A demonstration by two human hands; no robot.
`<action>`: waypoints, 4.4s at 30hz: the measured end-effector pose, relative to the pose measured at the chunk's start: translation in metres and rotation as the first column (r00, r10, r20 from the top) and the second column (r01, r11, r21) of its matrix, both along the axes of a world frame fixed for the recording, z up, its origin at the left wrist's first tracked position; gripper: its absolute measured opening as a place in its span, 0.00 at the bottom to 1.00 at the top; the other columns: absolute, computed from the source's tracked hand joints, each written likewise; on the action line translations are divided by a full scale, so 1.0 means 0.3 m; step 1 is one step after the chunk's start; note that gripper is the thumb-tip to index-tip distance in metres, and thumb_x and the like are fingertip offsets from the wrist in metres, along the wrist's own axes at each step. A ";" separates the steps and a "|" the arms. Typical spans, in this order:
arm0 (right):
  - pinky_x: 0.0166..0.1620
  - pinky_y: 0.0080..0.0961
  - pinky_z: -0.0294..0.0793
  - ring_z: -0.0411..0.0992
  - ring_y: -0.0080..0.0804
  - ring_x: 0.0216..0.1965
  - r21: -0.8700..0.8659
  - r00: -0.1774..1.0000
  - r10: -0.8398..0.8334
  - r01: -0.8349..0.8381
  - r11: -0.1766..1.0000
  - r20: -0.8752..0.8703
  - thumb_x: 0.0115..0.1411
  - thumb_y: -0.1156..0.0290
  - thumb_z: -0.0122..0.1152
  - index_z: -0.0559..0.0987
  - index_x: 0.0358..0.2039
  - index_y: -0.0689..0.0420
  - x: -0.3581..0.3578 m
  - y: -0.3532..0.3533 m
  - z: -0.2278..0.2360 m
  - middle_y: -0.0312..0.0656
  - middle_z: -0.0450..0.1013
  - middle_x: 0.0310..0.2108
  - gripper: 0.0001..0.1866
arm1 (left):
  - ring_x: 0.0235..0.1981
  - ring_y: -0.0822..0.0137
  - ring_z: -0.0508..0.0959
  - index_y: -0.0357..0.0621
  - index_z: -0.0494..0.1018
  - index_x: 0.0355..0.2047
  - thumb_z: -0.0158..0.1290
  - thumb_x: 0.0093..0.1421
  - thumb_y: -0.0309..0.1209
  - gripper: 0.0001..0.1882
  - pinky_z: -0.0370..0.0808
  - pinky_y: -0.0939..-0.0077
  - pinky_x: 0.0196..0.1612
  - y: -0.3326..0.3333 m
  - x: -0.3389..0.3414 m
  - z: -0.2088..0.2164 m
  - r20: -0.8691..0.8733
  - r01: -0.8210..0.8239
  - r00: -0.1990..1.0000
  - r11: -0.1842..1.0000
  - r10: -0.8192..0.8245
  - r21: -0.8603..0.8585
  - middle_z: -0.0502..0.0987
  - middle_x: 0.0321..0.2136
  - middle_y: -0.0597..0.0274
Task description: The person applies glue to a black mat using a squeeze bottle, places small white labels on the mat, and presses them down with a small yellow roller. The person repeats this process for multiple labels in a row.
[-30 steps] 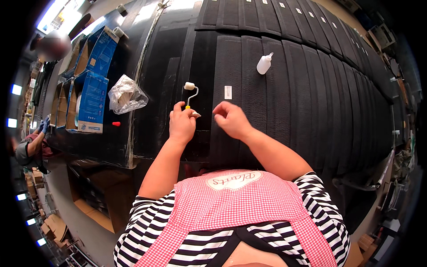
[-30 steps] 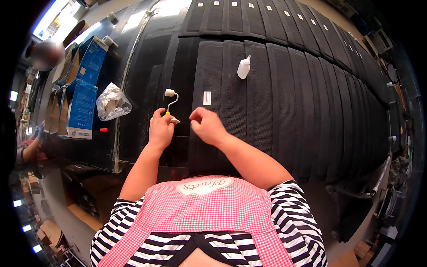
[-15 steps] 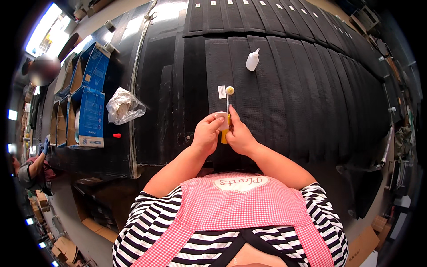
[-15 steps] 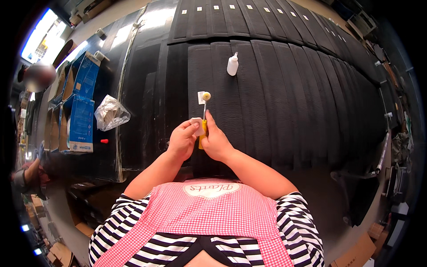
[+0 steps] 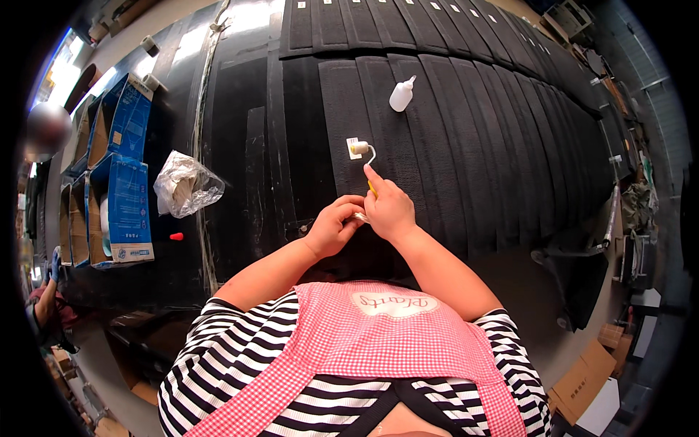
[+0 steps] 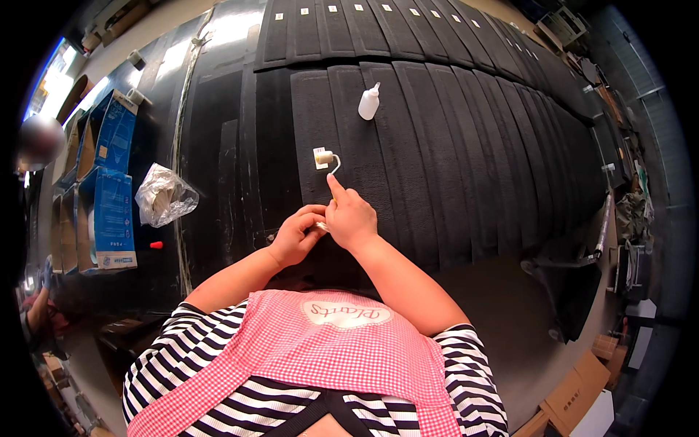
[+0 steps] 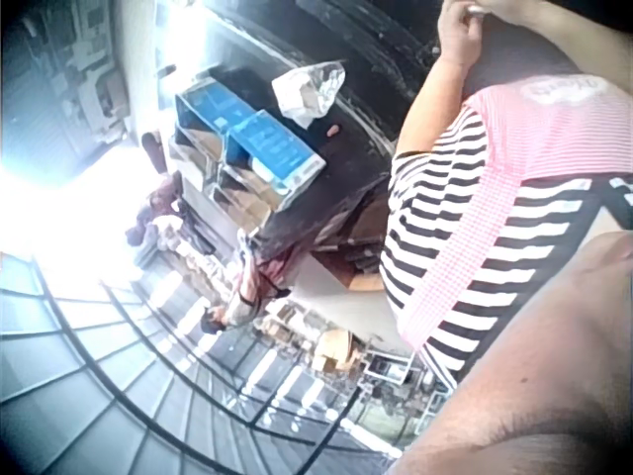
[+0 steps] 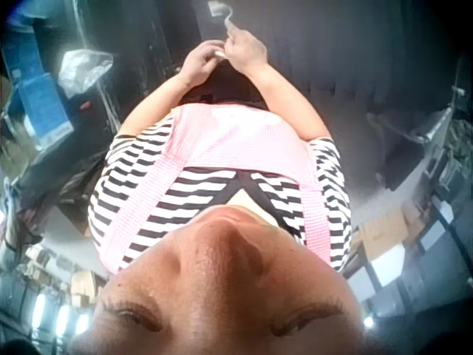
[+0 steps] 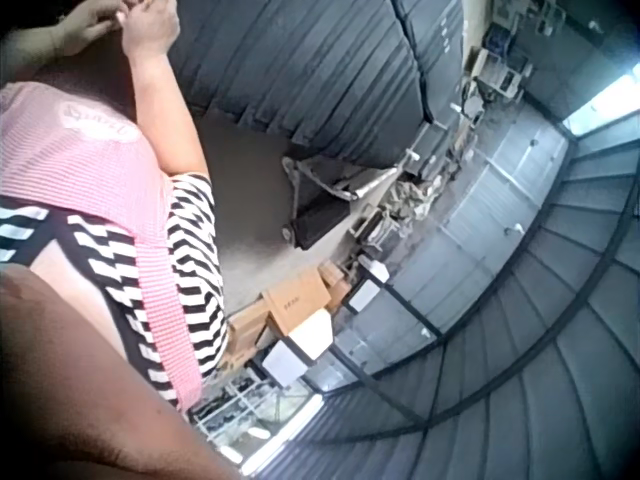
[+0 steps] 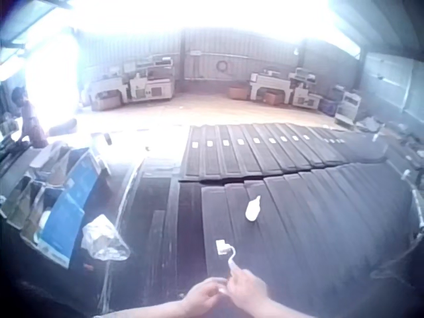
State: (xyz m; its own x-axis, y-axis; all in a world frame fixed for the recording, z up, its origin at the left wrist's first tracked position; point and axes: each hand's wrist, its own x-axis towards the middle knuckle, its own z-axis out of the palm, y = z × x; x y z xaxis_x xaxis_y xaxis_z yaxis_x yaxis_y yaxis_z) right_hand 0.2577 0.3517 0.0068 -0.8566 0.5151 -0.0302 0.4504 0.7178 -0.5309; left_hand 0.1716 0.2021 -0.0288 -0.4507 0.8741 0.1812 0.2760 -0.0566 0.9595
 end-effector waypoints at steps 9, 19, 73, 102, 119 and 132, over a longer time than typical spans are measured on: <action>0.48 0.46 0.77 0.77 0.49 0.43 -0.001 0.995 0.004 -0.004 1.000 0.102 0.63 0.67 0.52 0.71 0.64 0.48 -0.121 0.033 0.006 0.49 0.77 0.41 0.27 | 0.44 0.56 0.79 0.39 0.78 0.37 0.57 0.56 0.19 0.08 0.77 0.68 0.48 0.000 -0.004 -0.009 -0.168 0.021 0.986 1.000 -0.018 0.016 0.76 0.46 0.55; 0.52 0.42 0.75 0.76 0.50 0.47 -0.089 1.000 0.010 -0.010 0.996 -0.001 0.62 0.66 0.52 0.72 0.63 0.47 -0.094 0.024 0.055 0.52 0.77 0.45 0.26 | 0.46 0.53 0.79 0.38 0.78 0.38 0.57 0.55 0.20 0.09 0.76 0.66 0.49 0.002 -0.005 -0.021 -0.173 -0.013 0.985 0.999 0.020 0.046 0.77 0.46 0.54; 0.54 0.42 0.74 0.75 0.51 0.49 -0.242 0.991 0.000 0.033 0.970 0.134 0.63 0.66 0.52 0.71 0.63 0.48 0.024 -0.007 0.065 0.52 0.77 0.48 0.26 | 0.36 0.59 0.79 0.37 0.77 0.37 0.56 0.52 0.16 0.11 0.77 0.72 0.40 -0.012 0.002 -0.024 -0.160 0.034 0.987 0.990 -0.012 0.135 0.77 0.38 0.55; 0.37 0.28 0.75 0.76 0.33 0.29 -0.377 0.931 -0.161 0.028 0.926 -0.326 0.60 0.73 0.62 0.69 0.53 0.61 0.002 0.079 0.065 0.42 0.76 0.29 0.22 | 0.41 0.60 0.80 0.38 0.78 0.35 0.55 0.55 0.17 0.08 0.78 0.73 0.45 -0.011 0.005 -0.010 -0.115 0.023 0.993 0.995 -0.012 0.101 0.79 0.41 0.57; 0.40 0.21 0.75 0.75 0.21 0.35 -0.548 0.836 -0.321 0.029 0.836 -0.446 0.61 0.73 0.66 0.80 0.39 0.61 -0.007 0.281 0.004 0.36 0.78 0.34 0.07 | 0.52 0.69 0.75 0.35 0.77 0.45 0.51 0.67 0.25 0.09 0.71 0.74 0.57 -0.009 0.120 0.032 0.657 -0.292 0.726 0.956 0.203 0.027 0.71 0.53 0.61; 0.44 0.35 0.76 0.77 0.35 0.38 -0.310 0.792 -0.297 0.144 0.940 -0.533 0.55 0.67 0.68 0.73 0.45 0.58 -0.387 0.626 -0.108 0.41 0.77 0.35 0.20 | 0.54 0.63 0.77 0.38 0.78 0.39 0.52 0.64 0.20 0.06 0.75 0.76 0.52 -0.050 0.140 -0.037 0.487 -0.349 0.828 0.935 0.278 0.060 0.69 0.52 0.59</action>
State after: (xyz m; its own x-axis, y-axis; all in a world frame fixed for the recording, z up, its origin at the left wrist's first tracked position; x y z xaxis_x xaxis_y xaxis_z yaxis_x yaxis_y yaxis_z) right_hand 0.1416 0.5394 -0.0257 -0.6220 0.7338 0.2733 0.1455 0.4512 -0.8805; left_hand 0.2136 0.1872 -0.0400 -0.7580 0.6522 -0.0088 -0.1722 -0.1872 0.9671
